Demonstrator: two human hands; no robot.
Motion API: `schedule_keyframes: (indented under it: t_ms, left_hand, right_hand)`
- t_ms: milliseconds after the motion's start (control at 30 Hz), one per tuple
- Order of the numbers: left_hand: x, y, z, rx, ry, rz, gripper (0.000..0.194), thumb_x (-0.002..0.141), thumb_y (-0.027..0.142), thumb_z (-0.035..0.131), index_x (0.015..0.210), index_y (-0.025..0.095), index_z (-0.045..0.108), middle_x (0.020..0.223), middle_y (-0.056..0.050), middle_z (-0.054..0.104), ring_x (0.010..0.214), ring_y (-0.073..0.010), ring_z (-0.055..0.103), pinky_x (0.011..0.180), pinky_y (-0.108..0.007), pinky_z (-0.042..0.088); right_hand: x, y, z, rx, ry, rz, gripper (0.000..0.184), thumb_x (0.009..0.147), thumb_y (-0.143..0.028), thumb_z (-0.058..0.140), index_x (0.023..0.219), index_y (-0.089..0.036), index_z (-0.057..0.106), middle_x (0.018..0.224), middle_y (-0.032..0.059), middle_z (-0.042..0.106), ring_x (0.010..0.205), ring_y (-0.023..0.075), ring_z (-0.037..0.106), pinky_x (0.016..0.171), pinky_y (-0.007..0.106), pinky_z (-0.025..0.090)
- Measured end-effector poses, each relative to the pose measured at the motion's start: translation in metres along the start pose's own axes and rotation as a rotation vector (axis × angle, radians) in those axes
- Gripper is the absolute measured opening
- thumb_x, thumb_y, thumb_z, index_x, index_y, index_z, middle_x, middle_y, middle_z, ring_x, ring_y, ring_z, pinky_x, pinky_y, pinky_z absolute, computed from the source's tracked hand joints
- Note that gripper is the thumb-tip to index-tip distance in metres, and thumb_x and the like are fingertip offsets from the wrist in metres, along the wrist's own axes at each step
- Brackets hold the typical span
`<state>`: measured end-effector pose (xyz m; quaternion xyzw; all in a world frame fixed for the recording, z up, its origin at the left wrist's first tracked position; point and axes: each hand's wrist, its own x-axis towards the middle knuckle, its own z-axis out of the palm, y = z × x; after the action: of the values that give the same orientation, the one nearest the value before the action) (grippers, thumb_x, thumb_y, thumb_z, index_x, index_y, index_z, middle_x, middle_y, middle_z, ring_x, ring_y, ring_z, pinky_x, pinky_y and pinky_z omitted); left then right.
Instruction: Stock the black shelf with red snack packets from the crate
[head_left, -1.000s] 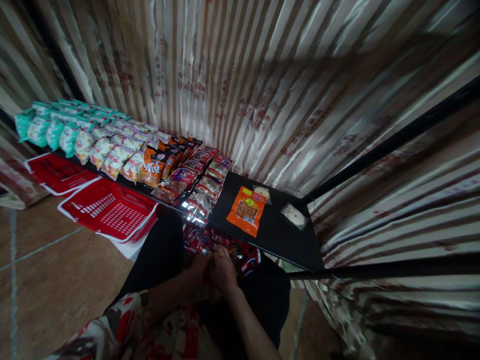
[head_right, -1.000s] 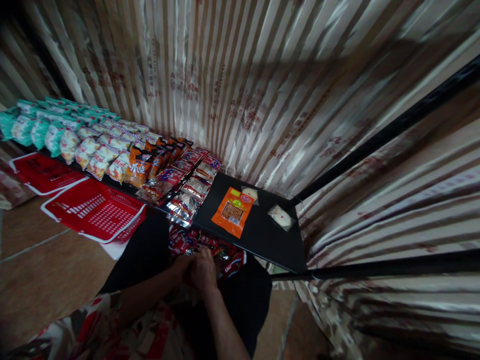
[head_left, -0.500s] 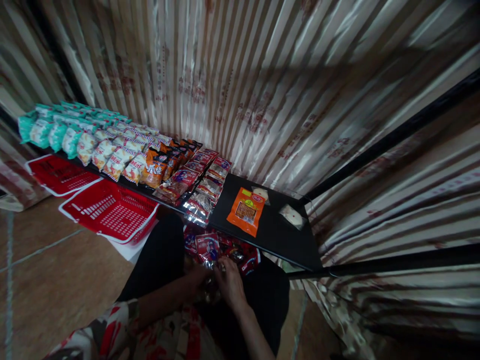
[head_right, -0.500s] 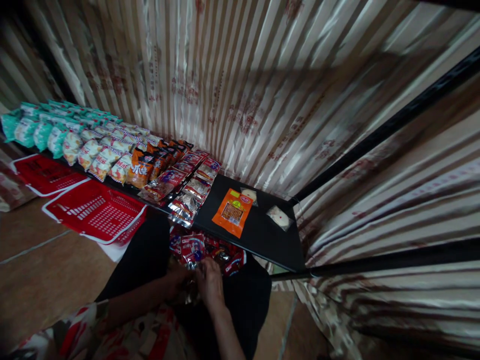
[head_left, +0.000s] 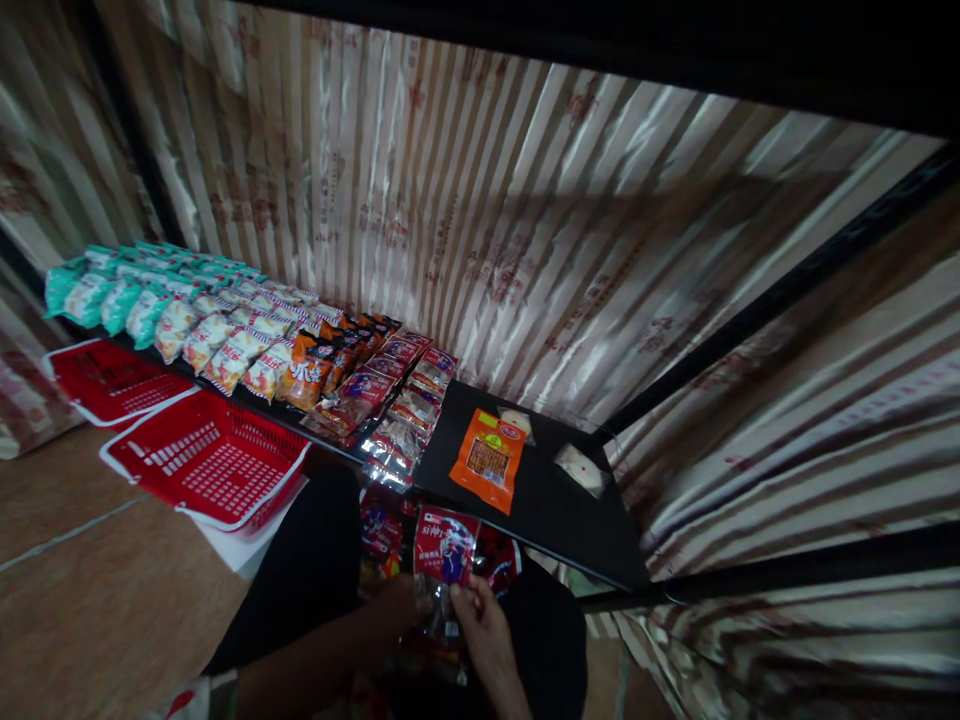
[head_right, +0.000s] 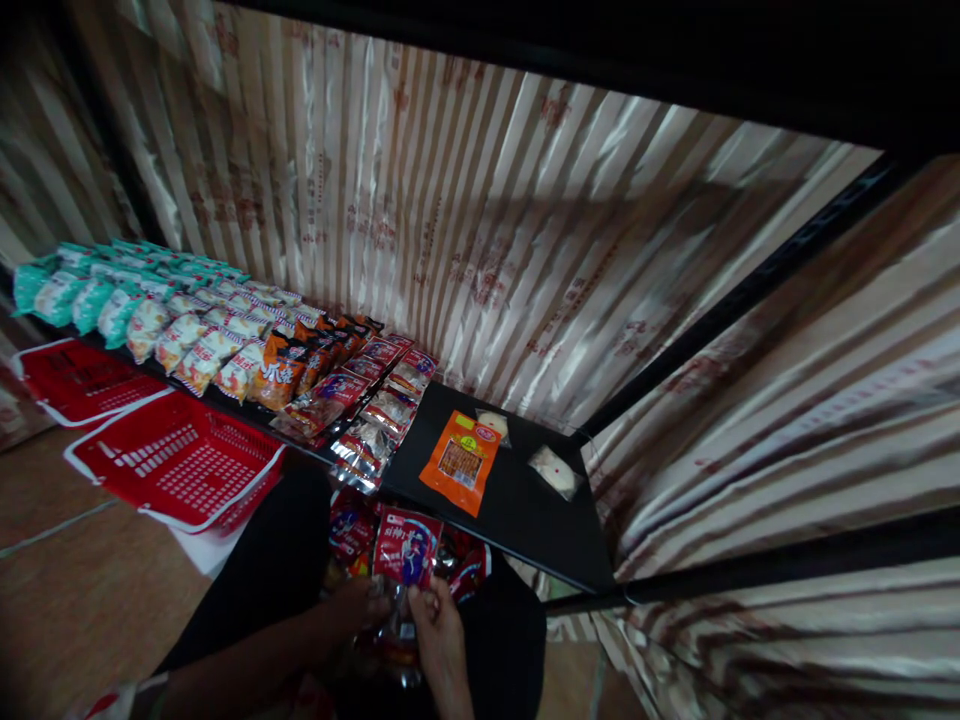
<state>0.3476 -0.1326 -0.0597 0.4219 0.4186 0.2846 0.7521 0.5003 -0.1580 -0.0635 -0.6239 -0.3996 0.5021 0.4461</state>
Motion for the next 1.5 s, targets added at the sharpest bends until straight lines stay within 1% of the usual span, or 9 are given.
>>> schedule_keyframes:
  t_ms: [67, 300, 433, 600, 733, 900, 1067, 1267, 1500]
  left_hand:
    - [0.003, 0.004, -0.002, -0.032, -0.028, 0.011, 0.020, 0.063, 0.031, 0.061, 0.076, 0.016, 0.063, 0.070, -0.001, 0.064, 0.071, -0.0183, 0.060, 0.073, -0.031, 0.047]
    - [0.017, 0.011, -0.009, -0.070, 0.041, 0.112, 0.038, 0.058, 0.047, 0.067, 0.075, 0.014, 0.059, 0.070, 0.000, 0.060, 0.071, -0.0160, 0.054, 0.067, -0.026, 0.041]
    - [0.020, 0.020, -0.009, -0.138, 0.147, 0.111, 0.045, 0.054, 0.052, 0.069, 0.075, 0.014, 0.059, 0.068, 0.000, 0.061, 0.067, -0.0155, 0.055, 0.064, -0.026, 0.041]
    - [0.016, 0.043, -0.011, -0.209, 0.168, 0.110, 0.043, 0.051, 0.049, 0.073, 0.071, 0.014, 0.057, 0.062, 0.001, 0.058, 0.060, -0.0131, 0.053, 0.060, -0.025, 0.039]
    - [0.015, 0.061, -0.015, -0.240, 0.173, 0.151, 0.040, 0.055, 0.046, 0.073, 0.074, 0.015, 0.057, 0.065, 0.001, 0.059, 0.063, -0.0135, 0.054, 0.061, -0.025, 0.040]
    - [0.023, 0.072, -0.024, -0.255, 0.181, 0.202, 0.040, 0.056, 0.047, 0.072, 0.076, 0.015, 0.056, 0.065, 0.001, 0.059, 0.063, -0.0148, 0.055, 0.062, -0.026, 0.041]
    - [0.029, 0.082, -0.034, -0.178, 0.235, 0.238, 0.038, 0.060, 0.047, 0.069, 0.077, 0.016, 0.055, 0.068, 0.000, 0.060, 0.065, -0.0159, 0.057, 0.063, -0.027, 0.043]
    - [0.037, 0.102, -0.043, -0.002, 0.317, 0.313, 0.035, 0.073, 0.035, 0.059, 0.102, 0.017, 0.055, 0.090, -0.005, 0.064, 0.082, -0.0186, 0.059, 0.073, -0.027, 0.045]
    - [0.058, 0.125, -0.056, 0.177, 0.416, 0.314, 0.057, 0.075, 0.018, 0.052, 0.130, 0.016, 0.037, 0.119, -0.009, 0.056, 0.107, -0.0191, 0.053, 0.089, -0.027, 0.040]
  right_hand:
    - [-0.001, -0.007, 0.002, 0.095, 0.034, -0.003, 0.040, 0.061, -0.054, 0.068, 0.077, -0.019, 0.058, 0.062, -0.0010, 0.061, 0.058, 0.0155, 0.058, 0.056, 0.026, 0.047]
    - [0.000, -0.036, 0.012, 0.242, 0.100, 0.029, 0.044, 0.055, -0.055, 0.072, 0.073, -0.019, 0.057, 0.059, -0.0020, 0.059, 0.054, 0.0137, 0.054, 0.053, 0.025, 0.045]
    - [0.003, -0.044, 0.017, 0.285, 0.145, 0.031, 0.044, 0.054, -0.054, 0.073, 0.075, -0.019, 0.057, 0.058, -0.0027, 0.060, 0.052, 0.0132, 0.054, 0.051, 0.024, 0.044]
    - [0.011, -0.049, 0.021, 0.313, 0.163, 0.015, 0.044, 0.057, -0.051, 0.073, 0.084, -0.020, 0.057, 0.063, -0.0016, 0.063, 0.056, 0.0145, 0.057, 0.052, 0.024, 0.045]
    - [0.016, -0.060, 0.028, 0.335, 0.142, 0.020, 0.044, 0.060, -0.050, 0.071, 0.090, -0.021, 0.058, 0.070, 0.0000, 0.065, 0.065, 0.0168, 0.061, 0.058, 0.025, 0.047]
    - [0.024, -0.063, 0.040, 0.354, 0.157, 0.014, 0.050, 0.060, -0.051, 0.072, 0.097, -0.022, 0.055, 0.072, -0.0008, 0.065, 0.065, 0.0169, 0.062, 0.059, 0.026, 0.048]
    - [0.037, -0.066, 0.051, 0.311, 0.139, -0.035, 0.045, 0.064, -0.053, 0.067, 0.095, -0.022, 0.056, 0.080, 0.0019, 0.067, 0.074, 0.0193, 0.064, 0.066, 0.028, 0.050]
    - [0.056, -0.086, 0.060, 0.283, 0.150, -0.094, 0.063, 0.064, -0.048, 0.068, 0.117, -0.021, 0.048, 0.094, 0.0049, 0.068, 0.085, 0.0216, 0.064, 0.072, 0.031, 0.051]
    - [0.084, -0.109, 0.068, 0.234, 0.168, -0.100, 0.090, 0.062, -0.050, 0.068, 0.136, -0.019, 0.026, 0.094, 0.0069, 0.068, 0.077, 0.0212, 0.065, 0.065, 0.032, 0.051]
